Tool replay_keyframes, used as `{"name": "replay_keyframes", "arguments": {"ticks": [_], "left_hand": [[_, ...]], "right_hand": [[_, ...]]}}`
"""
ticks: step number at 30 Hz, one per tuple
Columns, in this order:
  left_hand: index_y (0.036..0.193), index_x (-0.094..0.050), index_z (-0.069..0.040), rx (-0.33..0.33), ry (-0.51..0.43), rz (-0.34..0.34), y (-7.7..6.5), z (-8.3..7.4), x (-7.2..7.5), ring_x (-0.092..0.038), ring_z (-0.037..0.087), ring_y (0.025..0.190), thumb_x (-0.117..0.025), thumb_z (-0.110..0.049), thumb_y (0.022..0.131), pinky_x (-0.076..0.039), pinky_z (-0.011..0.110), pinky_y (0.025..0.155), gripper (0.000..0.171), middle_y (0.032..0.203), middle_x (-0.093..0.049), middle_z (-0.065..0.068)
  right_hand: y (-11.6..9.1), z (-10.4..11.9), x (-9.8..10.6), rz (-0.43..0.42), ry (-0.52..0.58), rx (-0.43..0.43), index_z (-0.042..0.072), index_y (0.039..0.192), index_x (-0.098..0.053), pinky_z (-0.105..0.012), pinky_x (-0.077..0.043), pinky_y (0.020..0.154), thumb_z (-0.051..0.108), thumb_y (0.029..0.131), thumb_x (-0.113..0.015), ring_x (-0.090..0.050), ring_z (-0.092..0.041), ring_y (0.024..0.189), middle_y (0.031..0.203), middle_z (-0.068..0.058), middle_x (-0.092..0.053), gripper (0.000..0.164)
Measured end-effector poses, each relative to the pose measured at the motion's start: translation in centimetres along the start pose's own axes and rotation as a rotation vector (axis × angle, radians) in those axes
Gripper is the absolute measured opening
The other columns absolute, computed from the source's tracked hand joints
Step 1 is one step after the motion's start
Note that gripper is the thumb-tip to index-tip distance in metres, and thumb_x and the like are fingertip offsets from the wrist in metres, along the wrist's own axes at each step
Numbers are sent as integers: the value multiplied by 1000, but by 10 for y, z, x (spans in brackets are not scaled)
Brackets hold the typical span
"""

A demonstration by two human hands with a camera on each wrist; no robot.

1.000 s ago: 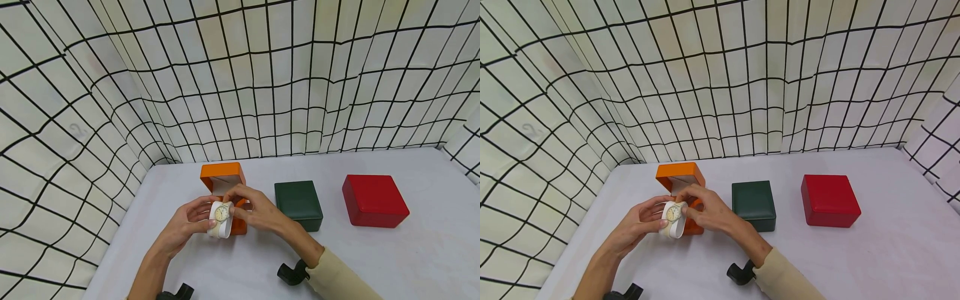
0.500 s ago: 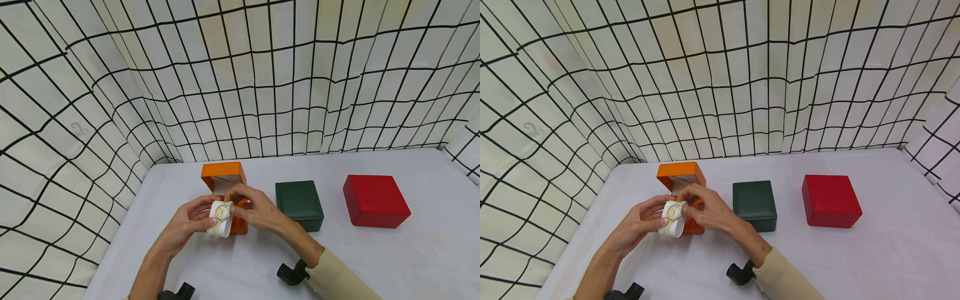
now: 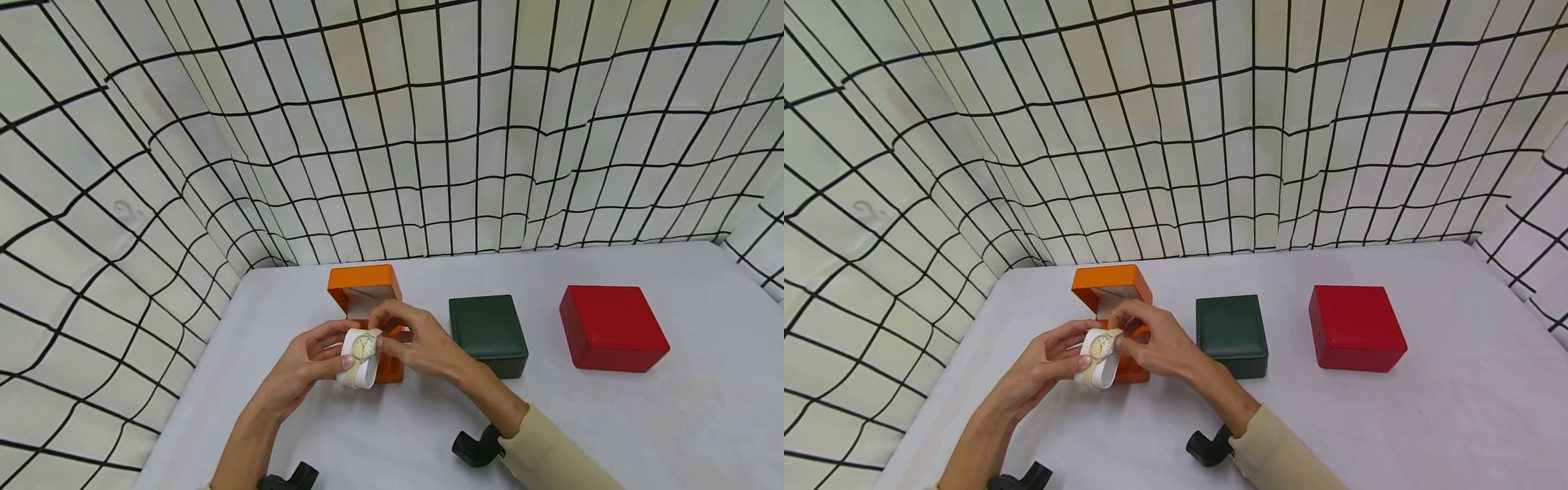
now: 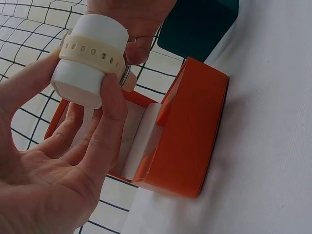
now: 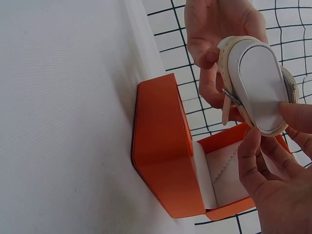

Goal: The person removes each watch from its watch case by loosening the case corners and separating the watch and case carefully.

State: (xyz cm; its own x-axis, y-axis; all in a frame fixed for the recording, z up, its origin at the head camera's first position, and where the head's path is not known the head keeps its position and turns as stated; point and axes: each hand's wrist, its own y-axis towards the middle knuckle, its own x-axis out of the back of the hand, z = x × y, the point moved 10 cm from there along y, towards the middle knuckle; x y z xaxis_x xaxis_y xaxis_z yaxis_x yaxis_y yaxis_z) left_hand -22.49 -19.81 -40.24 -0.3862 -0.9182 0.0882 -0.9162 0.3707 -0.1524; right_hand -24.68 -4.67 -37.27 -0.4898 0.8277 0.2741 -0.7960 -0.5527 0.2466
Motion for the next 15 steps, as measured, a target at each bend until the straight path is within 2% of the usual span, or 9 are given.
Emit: {"name": "replay_keyframes", "arguments": {"ticks": [15], "left_hand": [[148,-48,1,17,-21,-4,0,0,-2,-69,19,112,-70,-13,95,-59,30,87,59,135,-64,4]], "right_hand": [[-1,-1,0,-7,5,-22,15,111,-63,-28,-57,94,2,95,-67,-61,-20,105,110,-4,-64,21]]}}
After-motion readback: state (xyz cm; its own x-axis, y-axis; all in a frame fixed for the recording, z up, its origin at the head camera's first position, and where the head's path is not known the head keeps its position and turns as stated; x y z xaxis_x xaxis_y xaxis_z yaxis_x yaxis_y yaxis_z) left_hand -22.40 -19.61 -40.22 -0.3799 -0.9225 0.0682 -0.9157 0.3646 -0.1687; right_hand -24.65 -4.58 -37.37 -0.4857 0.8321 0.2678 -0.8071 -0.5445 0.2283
